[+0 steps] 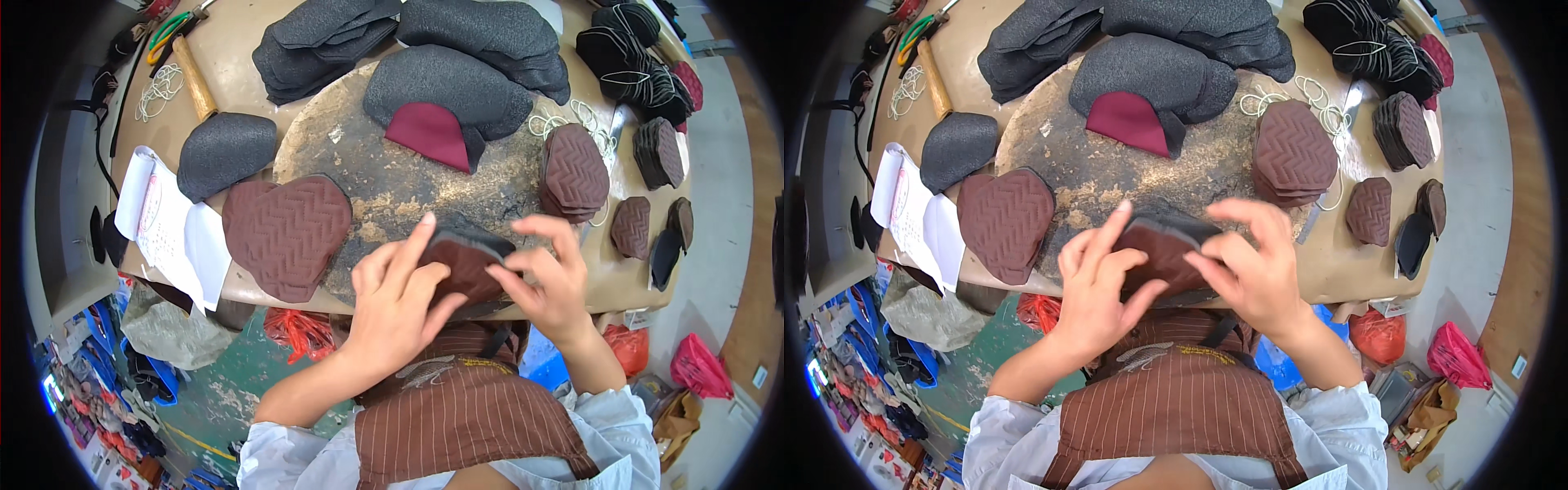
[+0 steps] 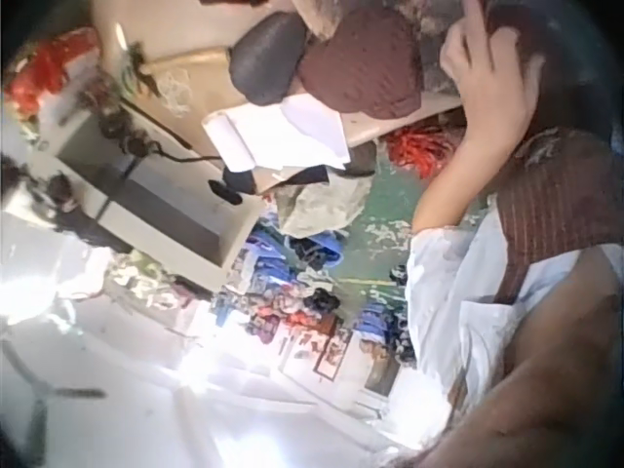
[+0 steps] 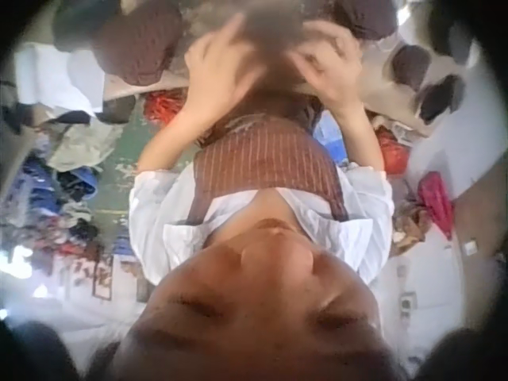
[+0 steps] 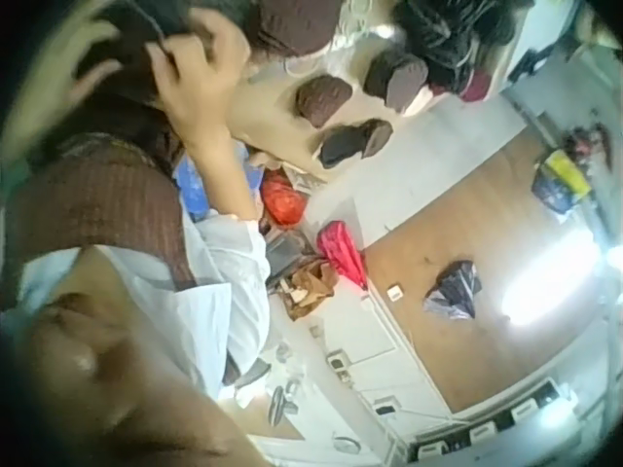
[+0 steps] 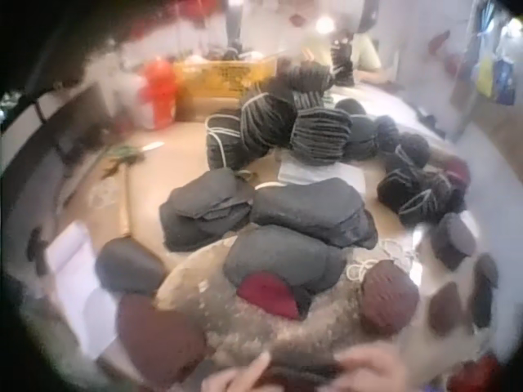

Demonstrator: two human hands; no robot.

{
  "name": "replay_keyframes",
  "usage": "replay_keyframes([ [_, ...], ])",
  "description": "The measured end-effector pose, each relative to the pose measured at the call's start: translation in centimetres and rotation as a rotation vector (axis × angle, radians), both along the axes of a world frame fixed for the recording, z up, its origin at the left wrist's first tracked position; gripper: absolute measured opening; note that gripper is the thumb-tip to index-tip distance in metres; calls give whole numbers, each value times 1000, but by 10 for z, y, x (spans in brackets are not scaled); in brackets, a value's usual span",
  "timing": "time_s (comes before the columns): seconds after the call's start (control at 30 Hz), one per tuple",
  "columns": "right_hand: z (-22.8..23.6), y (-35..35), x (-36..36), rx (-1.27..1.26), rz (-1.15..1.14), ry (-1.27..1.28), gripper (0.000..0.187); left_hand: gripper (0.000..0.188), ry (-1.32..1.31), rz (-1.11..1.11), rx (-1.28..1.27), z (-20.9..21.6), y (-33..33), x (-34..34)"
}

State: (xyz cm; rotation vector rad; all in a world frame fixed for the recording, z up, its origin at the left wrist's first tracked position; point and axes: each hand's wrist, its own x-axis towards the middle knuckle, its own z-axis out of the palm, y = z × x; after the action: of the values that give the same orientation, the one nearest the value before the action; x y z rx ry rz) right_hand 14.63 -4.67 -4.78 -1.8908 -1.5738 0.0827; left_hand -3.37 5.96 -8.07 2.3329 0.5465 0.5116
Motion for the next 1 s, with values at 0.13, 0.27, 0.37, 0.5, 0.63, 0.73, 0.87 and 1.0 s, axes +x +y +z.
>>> replay_keyframes([
  [0.13,-22,-18,-9,138,95,365,29,48,-249,68,-125,-8,-4,-7],
  [0.27,-5,-19,5,-50,33,396,32,50,-337,306,-553,11,-3,-19],
  [0.37,3,-23,54,52,-169,295,39,47,-458,544,-525,35,49,-40],
  [0.5,1,-5,120,-159,-193,97,46,41,99,699,517,42,77,-49],
  [0.63,12,7,113,-303,-265,-32,53,52,65,241,314,30,1,-43],
  [0.73,11,8,92,-183,-322,-282,44,64,245,97,222,4,-48,-42],
  [0.87,44,-4,70,-188,-327,273,23,63,299,116,177,-7,-58,-47],
  [1.0,52,6,31,-323,79,795,21,62,286,131,146,-11,-63,-53],
])
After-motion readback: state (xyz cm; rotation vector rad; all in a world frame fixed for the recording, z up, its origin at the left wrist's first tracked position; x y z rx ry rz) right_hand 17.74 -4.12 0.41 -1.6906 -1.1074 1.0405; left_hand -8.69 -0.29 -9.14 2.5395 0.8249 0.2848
